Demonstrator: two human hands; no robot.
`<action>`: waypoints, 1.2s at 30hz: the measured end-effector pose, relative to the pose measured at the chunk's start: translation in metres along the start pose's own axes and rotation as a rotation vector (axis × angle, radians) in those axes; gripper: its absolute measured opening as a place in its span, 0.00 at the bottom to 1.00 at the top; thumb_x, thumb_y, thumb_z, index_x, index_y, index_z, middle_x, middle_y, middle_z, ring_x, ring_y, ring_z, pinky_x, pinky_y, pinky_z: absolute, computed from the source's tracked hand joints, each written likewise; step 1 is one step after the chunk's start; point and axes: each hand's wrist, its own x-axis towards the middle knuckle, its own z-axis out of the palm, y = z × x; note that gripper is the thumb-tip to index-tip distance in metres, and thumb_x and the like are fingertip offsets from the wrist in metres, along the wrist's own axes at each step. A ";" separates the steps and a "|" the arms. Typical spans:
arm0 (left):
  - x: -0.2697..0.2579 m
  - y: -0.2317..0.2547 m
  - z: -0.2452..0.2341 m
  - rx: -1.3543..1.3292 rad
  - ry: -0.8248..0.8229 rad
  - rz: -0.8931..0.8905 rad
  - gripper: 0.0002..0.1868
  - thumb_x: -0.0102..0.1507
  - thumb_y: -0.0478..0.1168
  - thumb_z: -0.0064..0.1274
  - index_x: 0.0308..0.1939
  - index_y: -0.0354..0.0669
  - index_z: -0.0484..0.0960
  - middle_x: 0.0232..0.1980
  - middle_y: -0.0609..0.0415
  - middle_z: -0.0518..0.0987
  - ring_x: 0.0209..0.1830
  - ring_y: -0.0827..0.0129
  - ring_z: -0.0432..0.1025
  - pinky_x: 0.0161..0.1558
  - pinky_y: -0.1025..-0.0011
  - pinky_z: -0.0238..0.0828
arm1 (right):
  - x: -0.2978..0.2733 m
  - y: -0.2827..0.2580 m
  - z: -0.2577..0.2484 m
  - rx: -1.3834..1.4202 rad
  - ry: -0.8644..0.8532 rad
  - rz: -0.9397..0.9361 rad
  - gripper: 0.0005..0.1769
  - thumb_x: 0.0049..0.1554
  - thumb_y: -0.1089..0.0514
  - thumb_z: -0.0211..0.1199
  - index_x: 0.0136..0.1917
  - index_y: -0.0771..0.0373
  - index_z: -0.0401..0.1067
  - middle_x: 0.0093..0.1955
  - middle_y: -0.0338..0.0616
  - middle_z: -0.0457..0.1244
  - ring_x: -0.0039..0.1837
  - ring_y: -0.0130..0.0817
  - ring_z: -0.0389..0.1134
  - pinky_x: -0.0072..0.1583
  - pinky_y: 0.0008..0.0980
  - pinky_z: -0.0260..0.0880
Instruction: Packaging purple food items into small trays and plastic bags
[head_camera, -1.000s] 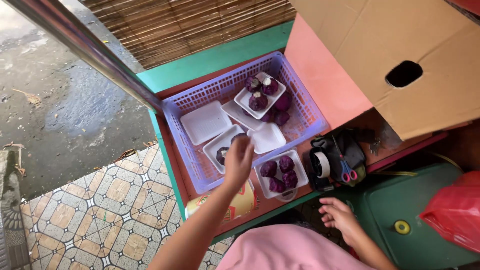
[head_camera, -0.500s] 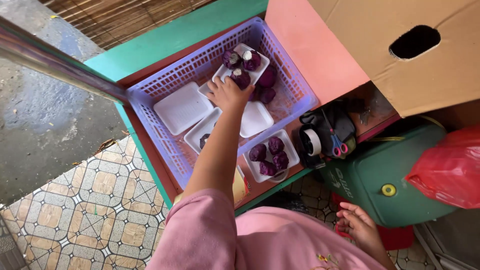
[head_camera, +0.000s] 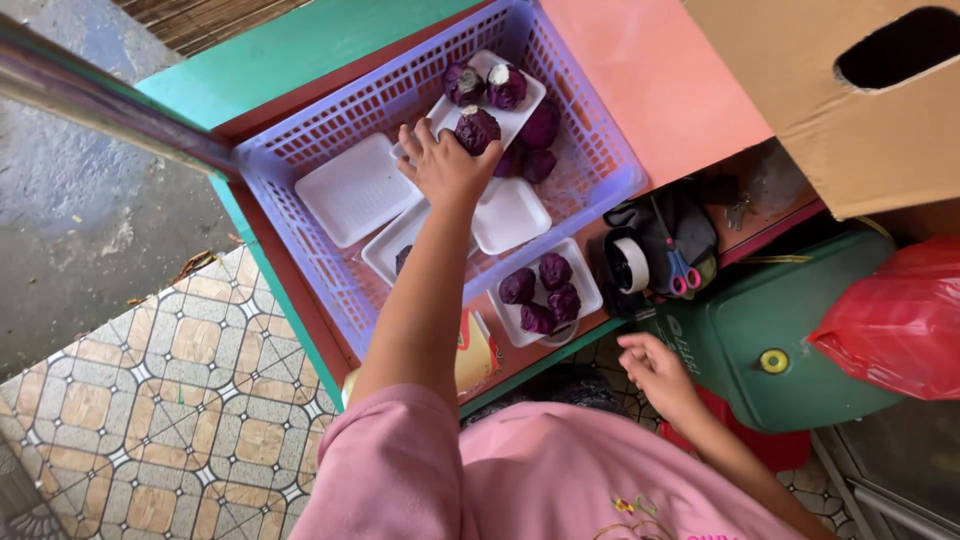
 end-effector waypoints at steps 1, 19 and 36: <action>-0.006 -0.004 -0.007 0.007 0.005 -0.005 0.39 0.50 0.71 0.58 0.47 0.40 0.79 0.69 0.50 0.60 0.78 0.45 0.42 0.70 0.46 0.43 | 0.010 -0.011 0.006 0.004 -0.009 -0.002 0.20 0.56 0.67 0.62 0.62 0.62 0.74 0.41 0.48 0.69 0.38 0.32 0.67 0.38 0.27 0.72; -0.225 -0.042 -0.090 -0.712 0.128 0.570 0.43 0.45 0.68 0.69 0.54 0.43 0.79 0.56 0.49 0.73 0.63 0.48 0.63 0.68 0.53 0.58 | 0.078 -0.070 0.040 0.010 -0.081 -0.107 0.16 0.54 0.63 0.63 0.57 0.62 0.76 0.41 0.39 0.65 0.38 0.21 0.63 0.37 0.21 0.63; -0.274 -0.093 -0.100 -0.537 0.223 0.472 0.41 0.43 0.57 0.76 0.54 0.42 0.79 0.55 0.46 0.74 0.56 0.48 0.69 0.60 0.55 0.63 | 0.129 -0.089 0.042 -0.500 -0.053 -0.175 0.20 0.51 0.50 0.70 0.56 0.57 0.78 0.45 0.43 0.70 0.49 0.43 0.73 0.50 0.41 0.72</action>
